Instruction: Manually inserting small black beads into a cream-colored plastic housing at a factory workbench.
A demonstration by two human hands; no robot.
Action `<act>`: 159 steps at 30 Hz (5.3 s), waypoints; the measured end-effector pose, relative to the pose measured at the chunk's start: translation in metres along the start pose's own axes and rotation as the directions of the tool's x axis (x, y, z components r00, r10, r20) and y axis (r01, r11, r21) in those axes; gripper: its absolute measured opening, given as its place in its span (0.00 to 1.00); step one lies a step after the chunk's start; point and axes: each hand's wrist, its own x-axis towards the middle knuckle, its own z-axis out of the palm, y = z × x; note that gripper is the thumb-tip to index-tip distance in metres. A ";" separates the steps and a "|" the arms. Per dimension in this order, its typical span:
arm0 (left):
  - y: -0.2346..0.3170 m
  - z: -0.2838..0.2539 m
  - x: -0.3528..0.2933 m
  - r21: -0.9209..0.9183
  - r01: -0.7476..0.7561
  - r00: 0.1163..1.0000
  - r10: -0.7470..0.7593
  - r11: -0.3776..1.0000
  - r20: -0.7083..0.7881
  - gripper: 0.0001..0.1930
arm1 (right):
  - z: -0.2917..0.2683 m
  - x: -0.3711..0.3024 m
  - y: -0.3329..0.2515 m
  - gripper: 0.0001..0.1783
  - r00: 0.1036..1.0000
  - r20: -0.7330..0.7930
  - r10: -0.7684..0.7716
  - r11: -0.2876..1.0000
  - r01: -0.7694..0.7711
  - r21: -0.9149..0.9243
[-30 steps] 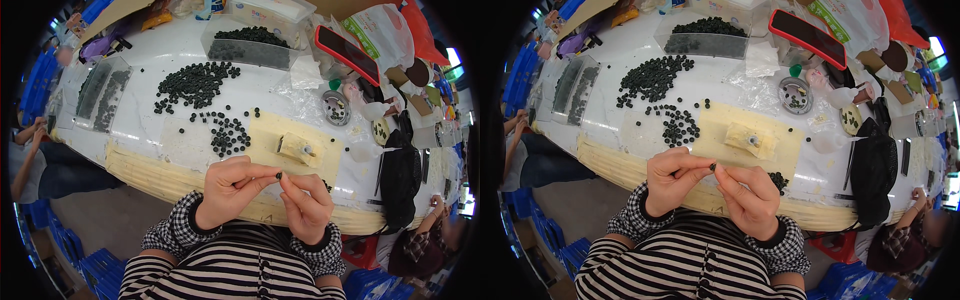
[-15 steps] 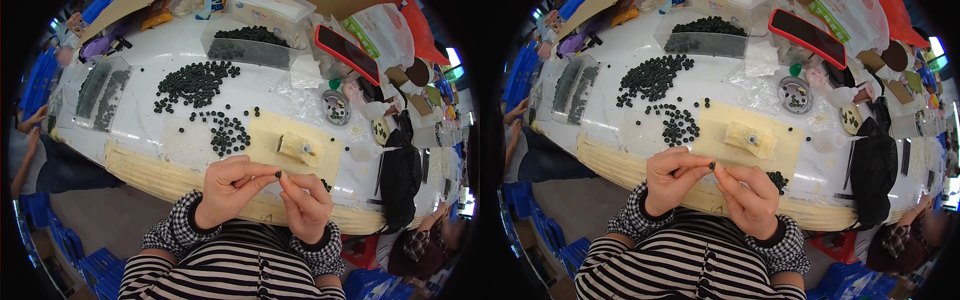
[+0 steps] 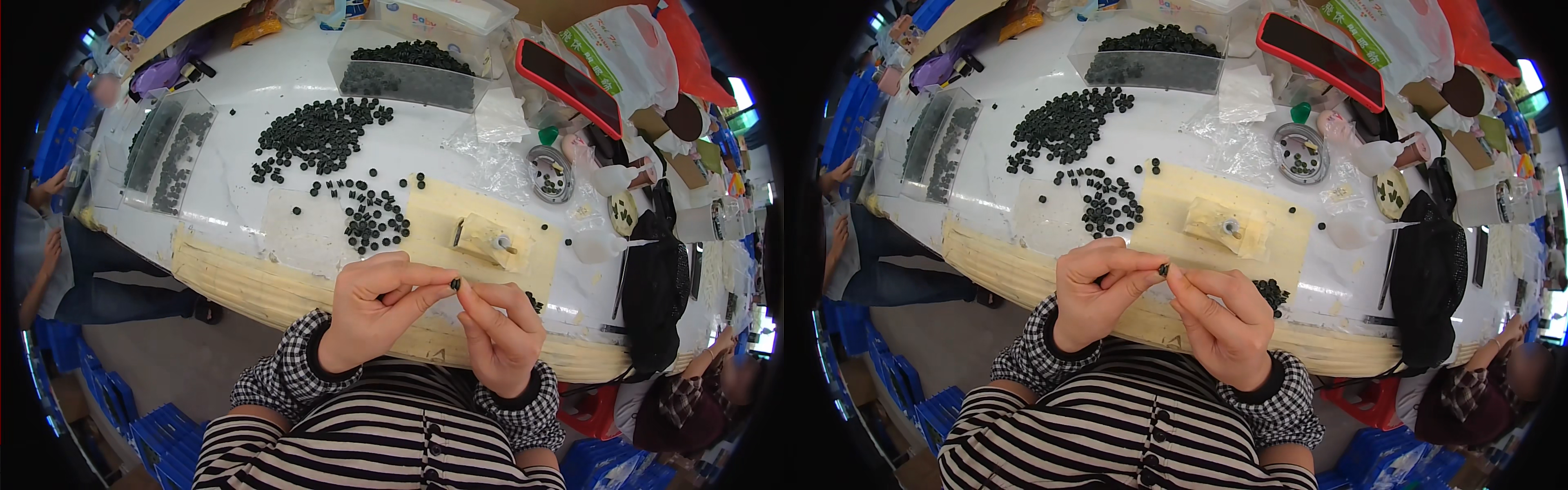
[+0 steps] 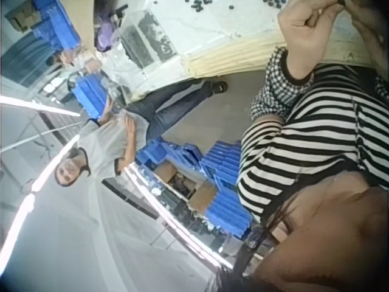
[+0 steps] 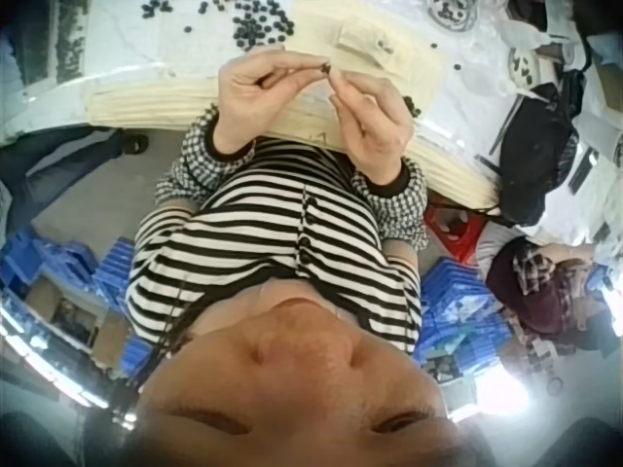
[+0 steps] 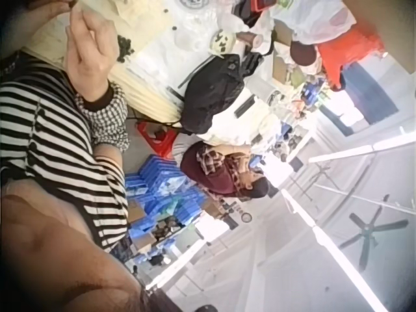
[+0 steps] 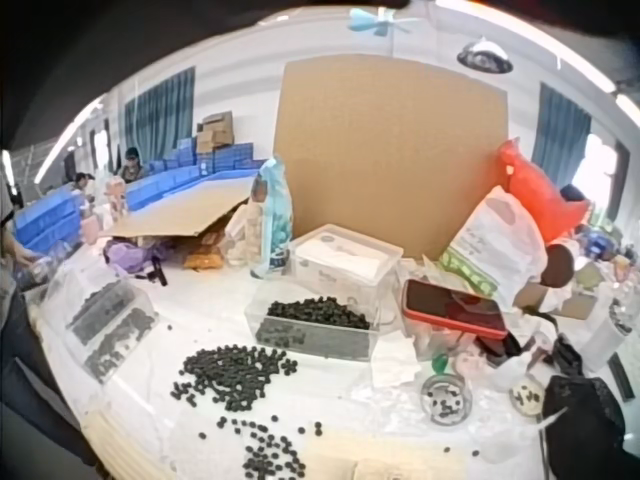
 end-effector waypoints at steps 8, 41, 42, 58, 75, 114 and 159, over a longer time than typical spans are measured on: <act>-0.002 -0.001 -0.001 -0.070 0.045 0.999 -0.043 0.997 0.024 0.12 | 0.000 -0.001 -0.001 0.22 1.000 -0.007 0.020 1.000 -0.020 0.004; 0.002 -0.001 0.001 -0.008 0.032 0.999 -0.032 0.999 0.015 0.12 | -0.001 0.000 0.000 0.23 1.000 0.008 -0.003 0.999 0.004 -0.033; 0.002 -0.001 0.001 -0.002 0.028 1.000 -0.028 1.000 0.013 0.12 | -0.001 0.000 -0.001 0.23 1.000 0.009 -0.004 0.999 0.004 -0.035; 0.011 -0.026 0.005 0.427 0.044 0.999 -0.043 0.903 -0.012 0.09 | 0.002 -0.003 -0.002 0.23 1.000 -0.022 0.018 0.987 -0.021 -0.158; 0.011 -0.049 0.009 -0.298 0.328 0.912 -0.382 0.897 -0.147 0.10 | 0.001 -0.005 -0.003 0.21 1.000 0.021 -0.018 0.988 0.021 -0.151; 0.006 0.002 -0.018 -0.712 0.676 0.698 -0.474 0.191 0.537 0.13 | 0.002 0.004 -0.018 0.20 0.994 -0.105 0.041 0.975 -0.062 -0.214; 0.003 0.004 -0.014 -0.779 0.577 0.777 -0.457 0.244 0.433 0.11 | 0.005 -0.001 -0.015 0.22 0.985 -0.169 -0.031 0.977 -0.006 -0.214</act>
